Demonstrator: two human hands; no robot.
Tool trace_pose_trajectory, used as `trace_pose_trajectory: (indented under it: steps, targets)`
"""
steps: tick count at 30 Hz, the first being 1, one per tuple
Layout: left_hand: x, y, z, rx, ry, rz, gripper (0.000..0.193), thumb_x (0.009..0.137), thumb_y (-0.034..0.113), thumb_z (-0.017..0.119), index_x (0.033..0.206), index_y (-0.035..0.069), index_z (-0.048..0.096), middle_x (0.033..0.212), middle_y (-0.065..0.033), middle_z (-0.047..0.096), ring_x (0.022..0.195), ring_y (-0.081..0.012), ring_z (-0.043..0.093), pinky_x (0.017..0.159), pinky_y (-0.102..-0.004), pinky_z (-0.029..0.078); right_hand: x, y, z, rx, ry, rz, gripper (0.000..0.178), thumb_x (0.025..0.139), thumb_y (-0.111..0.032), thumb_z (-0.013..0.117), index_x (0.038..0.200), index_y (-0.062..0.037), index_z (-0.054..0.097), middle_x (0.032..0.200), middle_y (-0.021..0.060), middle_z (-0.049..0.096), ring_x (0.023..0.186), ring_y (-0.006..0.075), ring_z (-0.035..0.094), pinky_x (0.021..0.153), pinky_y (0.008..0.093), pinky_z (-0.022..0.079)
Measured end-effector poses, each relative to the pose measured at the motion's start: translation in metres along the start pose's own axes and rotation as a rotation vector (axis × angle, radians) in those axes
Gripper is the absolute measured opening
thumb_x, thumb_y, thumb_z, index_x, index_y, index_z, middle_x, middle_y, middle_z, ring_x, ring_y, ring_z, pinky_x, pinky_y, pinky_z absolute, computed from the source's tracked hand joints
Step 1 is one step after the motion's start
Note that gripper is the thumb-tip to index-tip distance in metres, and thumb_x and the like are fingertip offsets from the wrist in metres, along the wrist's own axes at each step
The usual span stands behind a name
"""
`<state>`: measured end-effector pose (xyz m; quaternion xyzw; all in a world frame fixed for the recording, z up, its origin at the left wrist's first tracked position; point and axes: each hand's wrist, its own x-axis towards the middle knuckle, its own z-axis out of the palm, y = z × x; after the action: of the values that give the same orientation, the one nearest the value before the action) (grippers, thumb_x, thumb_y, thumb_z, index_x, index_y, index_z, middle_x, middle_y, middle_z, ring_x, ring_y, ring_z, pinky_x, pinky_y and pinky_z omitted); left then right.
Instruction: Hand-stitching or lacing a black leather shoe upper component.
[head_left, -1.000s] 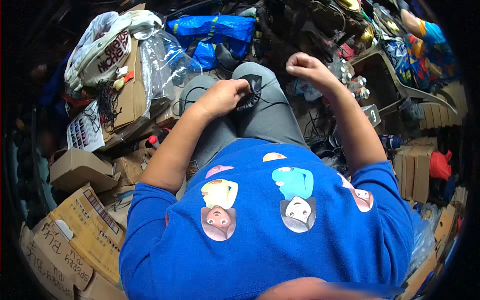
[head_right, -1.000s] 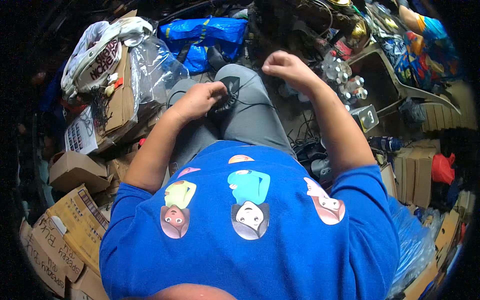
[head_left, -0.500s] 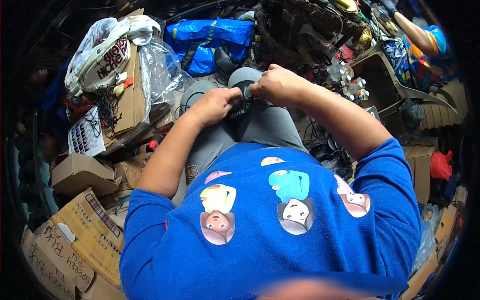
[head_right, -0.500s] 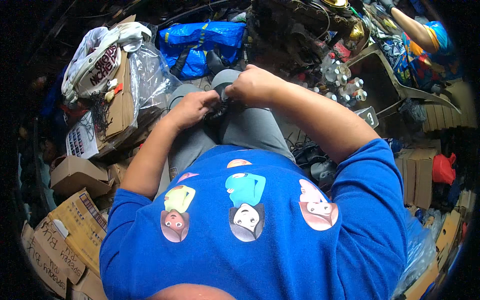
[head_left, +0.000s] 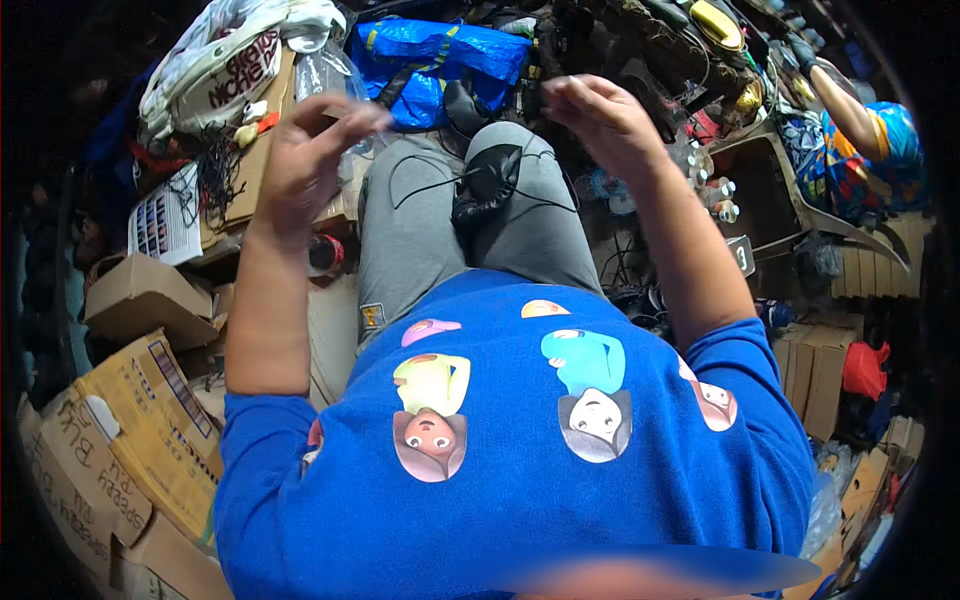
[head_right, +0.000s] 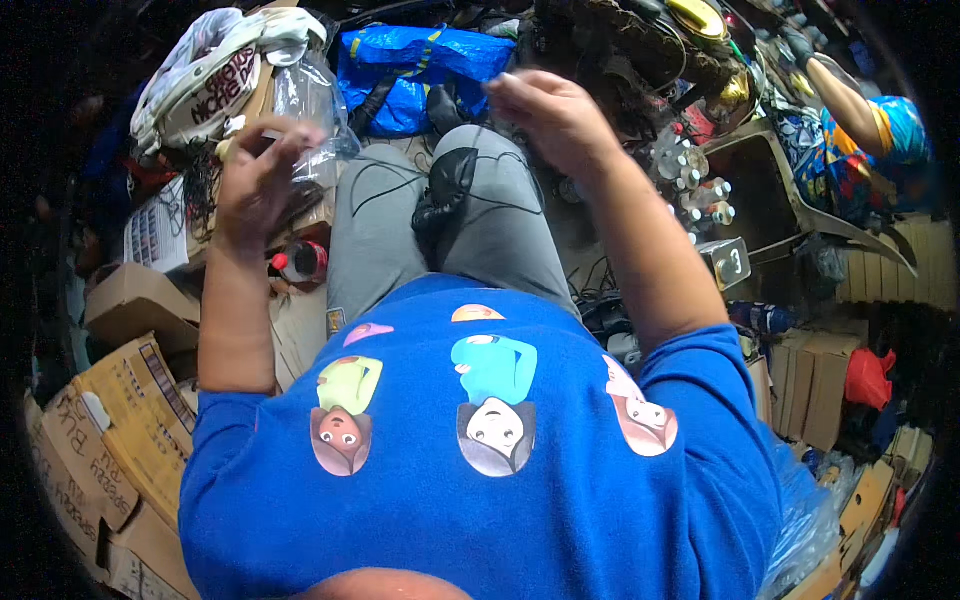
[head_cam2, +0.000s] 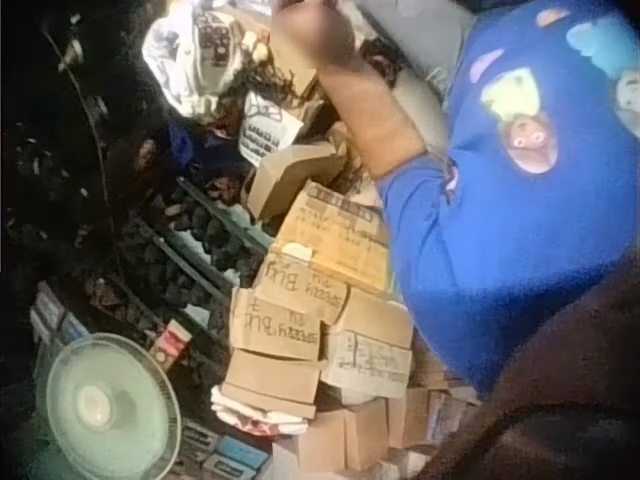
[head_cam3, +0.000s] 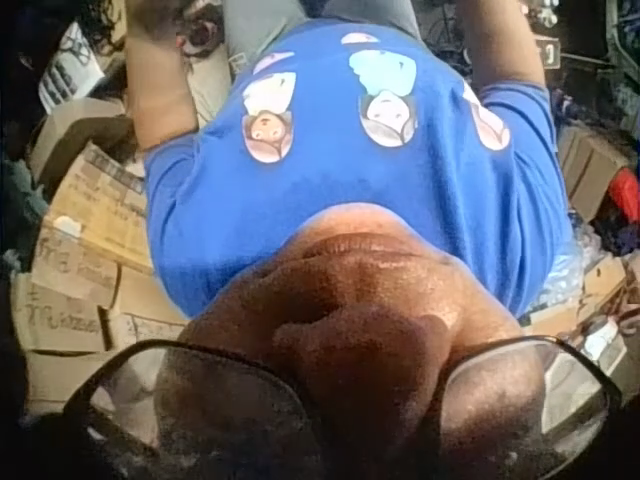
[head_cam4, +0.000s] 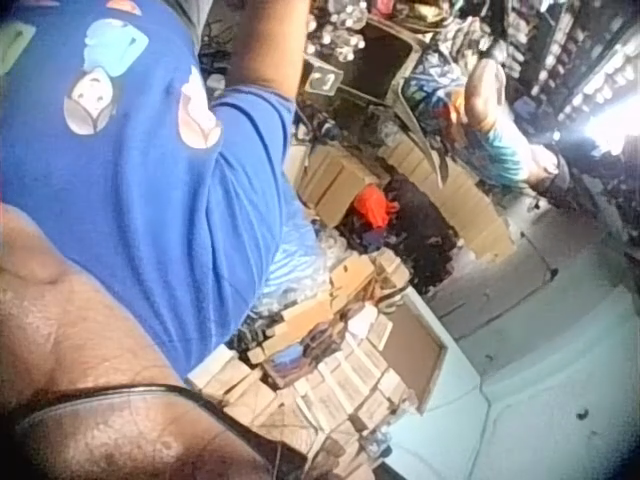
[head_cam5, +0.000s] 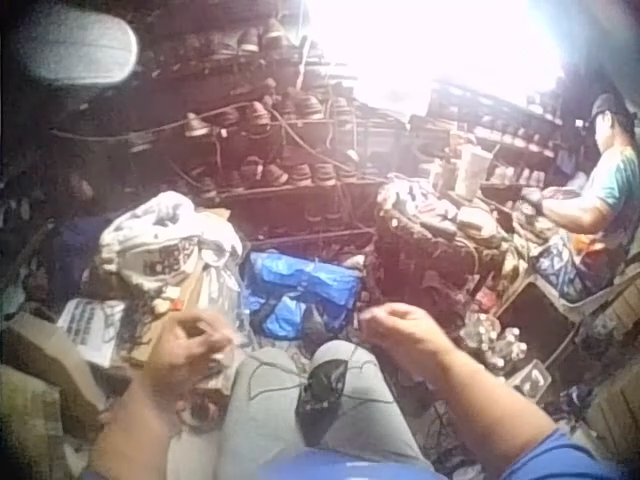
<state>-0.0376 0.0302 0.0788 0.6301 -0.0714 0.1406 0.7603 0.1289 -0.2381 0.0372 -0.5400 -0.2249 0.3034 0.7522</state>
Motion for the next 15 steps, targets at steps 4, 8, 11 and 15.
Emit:
trace_pose_trajectory:
  steps: [4,8,11,15]
  targets:
    - [-0.004,0.003,0.060,-0.340,-0.361,-0.167,0.021,0.093,0.025,0.050,0.090,0.004,0.053,0.082,-0.0085,0.060,0.079,-0.0200,0.061,0.074,-0.0311,0.049,-0.001,-0.006,0.052,0.141,-0.392,0.047,0.029,0.093,-0.034,0.049,0.092,-0.0055,0.054,0.088,0.0062,0.060,0.079,0.0147,0.055,0.076,0.0285,0.044]
    - [-0.029,-0.013,0.027,0.625,-0.468,-0.226,0.019,0.086,0.023,0.058,0.087,0.003,0.058,0.077,-0.0082,0.062,0.070,-0.0196,0.060,0.061,-0.0313,0.047,-0.034,0.011,0.026,-0.953,-0.409,0.001,0.021,0.089,-0.024,0.058,0.098,-0.0046,0.060,0.081,0.0032,0.061,0.075,0.0124,0.055,0.068,0.0282,0.046]
    - [-0.041,-0.009,-0.061,1.279,-0.295,-0.051,0.014,0.074,0.010,0.066,0.086,0.003,0.064,0.079,-0.0119,0.061,0.075,-0.0262,0.059,0.068,-0.0314,0.047,-0.069,0.017,-0.055,-1.338,-0.165,0.145,0.023,0.086,-0.017,0.059,0.105,-0.0051,0.062,0.095,0.0076,0.066,0.086,0.0129,0.060,0.077,0.0276,0.046]
    - [-0.070,0.107,-0.203,1.663,0.382,-0.183,0.020,0.080,0.009,0.060,0.098,0.003,0.065,0.094,-0.0070,0.064,0.088,-0.0176,0.061,0.079,-0.0278,0.046,-0.151,-0.005,-0.188,-1.411,0.340,0.280,0.025,0.084,-0.024,0.061,0.104,-0.0102,0.065,0.090,0.0112,0.067,0.084,0.0183,0.064,0.076,0.0282,0.047]
